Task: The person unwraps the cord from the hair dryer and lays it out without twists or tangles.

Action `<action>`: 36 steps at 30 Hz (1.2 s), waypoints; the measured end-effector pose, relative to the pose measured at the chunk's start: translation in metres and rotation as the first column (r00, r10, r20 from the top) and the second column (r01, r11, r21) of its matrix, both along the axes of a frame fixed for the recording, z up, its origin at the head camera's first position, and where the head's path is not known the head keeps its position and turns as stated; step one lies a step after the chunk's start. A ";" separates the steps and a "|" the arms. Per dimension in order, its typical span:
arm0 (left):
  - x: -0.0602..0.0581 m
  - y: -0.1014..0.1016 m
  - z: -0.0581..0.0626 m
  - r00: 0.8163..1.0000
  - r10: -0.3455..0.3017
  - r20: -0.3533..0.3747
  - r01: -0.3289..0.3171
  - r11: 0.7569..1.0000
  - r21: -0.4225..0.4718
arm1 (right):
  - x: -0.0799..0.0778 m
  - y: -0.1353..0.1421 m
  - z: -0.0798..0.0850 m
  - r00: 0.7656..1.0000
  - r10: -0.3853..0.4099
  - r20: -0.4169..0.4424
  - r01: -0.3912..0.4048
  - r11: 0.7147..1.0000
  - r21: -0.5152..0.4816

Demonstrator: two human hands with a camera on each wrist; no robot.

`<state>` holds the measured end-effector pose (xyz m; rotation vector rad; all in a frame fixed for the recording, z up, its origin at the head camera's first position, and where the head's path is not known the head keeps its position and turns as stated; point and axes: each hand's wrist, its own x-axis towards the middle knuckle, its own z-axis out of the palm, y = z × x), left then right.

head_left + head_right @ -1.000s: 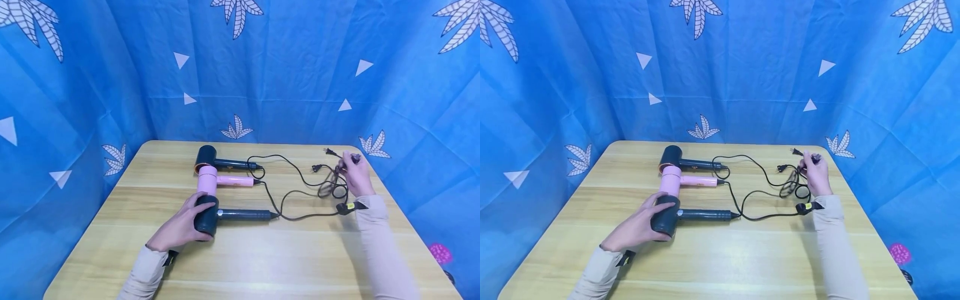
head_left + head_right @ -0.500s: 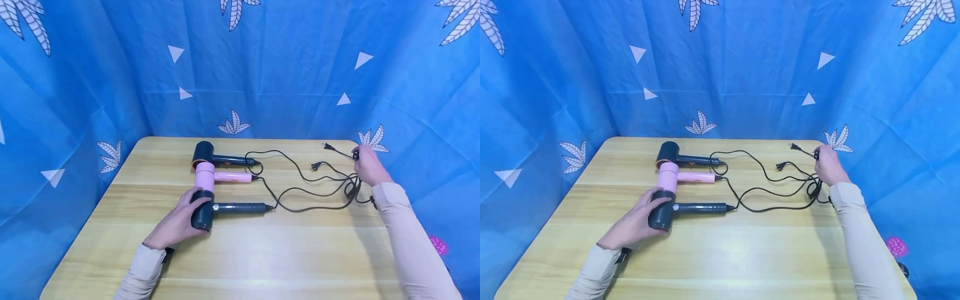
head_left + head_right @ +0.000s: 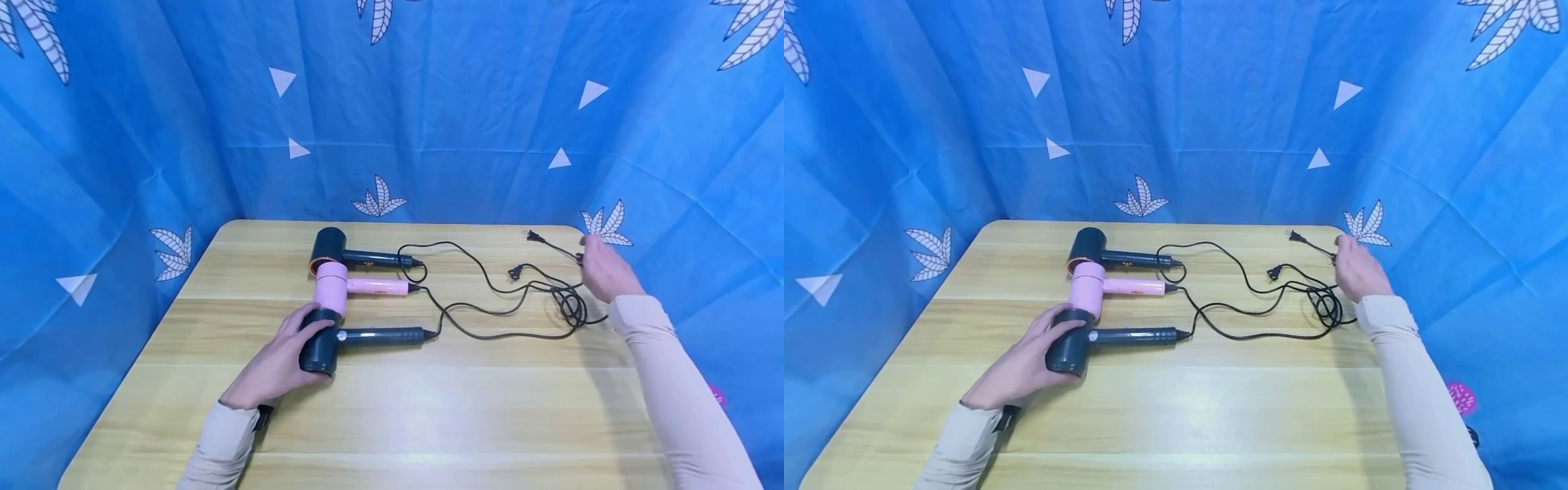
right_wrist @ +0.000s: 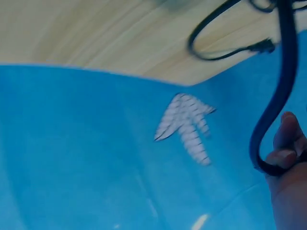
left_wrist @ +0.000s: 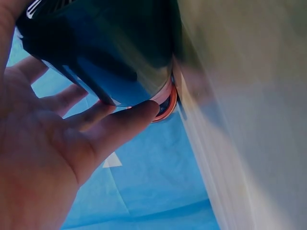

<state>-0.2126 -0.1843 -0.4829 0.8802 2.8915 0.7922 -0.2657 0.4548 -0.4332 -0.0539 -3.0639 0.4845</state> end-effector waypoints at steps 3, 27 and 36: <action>0.001 -0.001 0.000 1.000 -0.010 0.000 0.010 1.000 0.001 | -0.014 -0.015 -0.008 0.995 0.096 -0.008 -0.096 0.995 0.028; -0.008 0.015 -0.004 0.995 -0.098 -0.029 0.097 0.995 -0.035 | -0.024 -0.041 -0.047 0.996 0.044 0.075 -0.043 0.999 -0.012; -0.019 0.013 -0.007 0.997 -0.071 -0.035 0.069 0.997 -0.039 | -0.018 -0.056 -0.035 0.997 0.070 0.026 -0.069 0.996 -0.051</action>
